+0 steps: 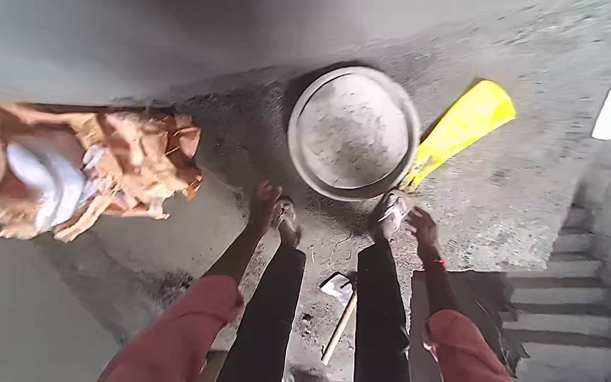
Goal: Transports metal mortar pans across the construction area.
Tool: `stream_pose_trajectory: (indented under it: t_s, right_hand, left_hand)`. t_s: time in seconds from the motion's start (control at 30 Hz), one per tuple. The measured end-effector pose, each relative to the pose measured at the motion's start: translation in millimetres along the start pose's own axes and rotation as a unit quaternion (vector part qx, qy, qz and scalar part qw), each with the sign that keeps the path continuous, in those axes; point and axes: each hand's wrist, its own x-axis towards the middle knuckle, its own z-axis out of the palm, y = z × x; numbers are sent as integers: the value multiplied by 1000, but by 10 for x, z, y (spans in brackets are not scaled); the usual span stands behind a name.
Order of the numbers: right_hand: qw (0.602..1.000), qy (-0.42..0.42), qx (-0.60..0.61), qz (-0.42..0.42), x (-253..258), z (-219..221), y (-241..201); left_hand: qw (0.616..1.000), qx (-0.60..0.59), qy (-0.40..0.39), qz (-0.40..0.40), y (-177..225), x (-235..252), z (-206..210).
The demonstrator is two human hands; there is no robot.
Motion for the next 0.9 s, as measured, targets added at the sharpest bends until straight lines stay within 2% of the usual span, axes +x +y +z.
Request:
stream_pose_trajectory:
  t_s: [0.1,0.2,0.3,0.4,0.53,0.6,0.7,0.8,0.9]
  right_hand:
    - [997,0,-43,-62,611,236,-204]
    - [993,-3,-42,-106,1230,443,-647]
    - [996,-27,-39,-81,1363,414,-1004]
    - [997,-25,42,-60,1425,487,-1182]
    - [993,-4,66,-94,1470,490,-1034]
    - [994,-9,33,-107,1107,408,-896]
    - [995,-28,-44,-82,364,391,-827]
    - [991,-81,-83,-70,-290,494,-692]
    - [985,-115,-122,-48,-867,741,-676]
  left_hand:
    - [997,-47,-4,-56,-93,185,219]
    - [993,-96,5,-71,102,762,607]
    - [981,-192,-19,-15,288,1128,920]
    - [966,-251,-30,56,354,1424,1101]
    - [974,-224,-14,39,213,1238,976]
    - [975,-223,-11,12,36,852,793]
    - [973,-228,-5,-35,-189,248,390]
    - [959,-272,37,-71,-702,-152,32]
    - [929,-338,89,-124,-1176,-580,-317]
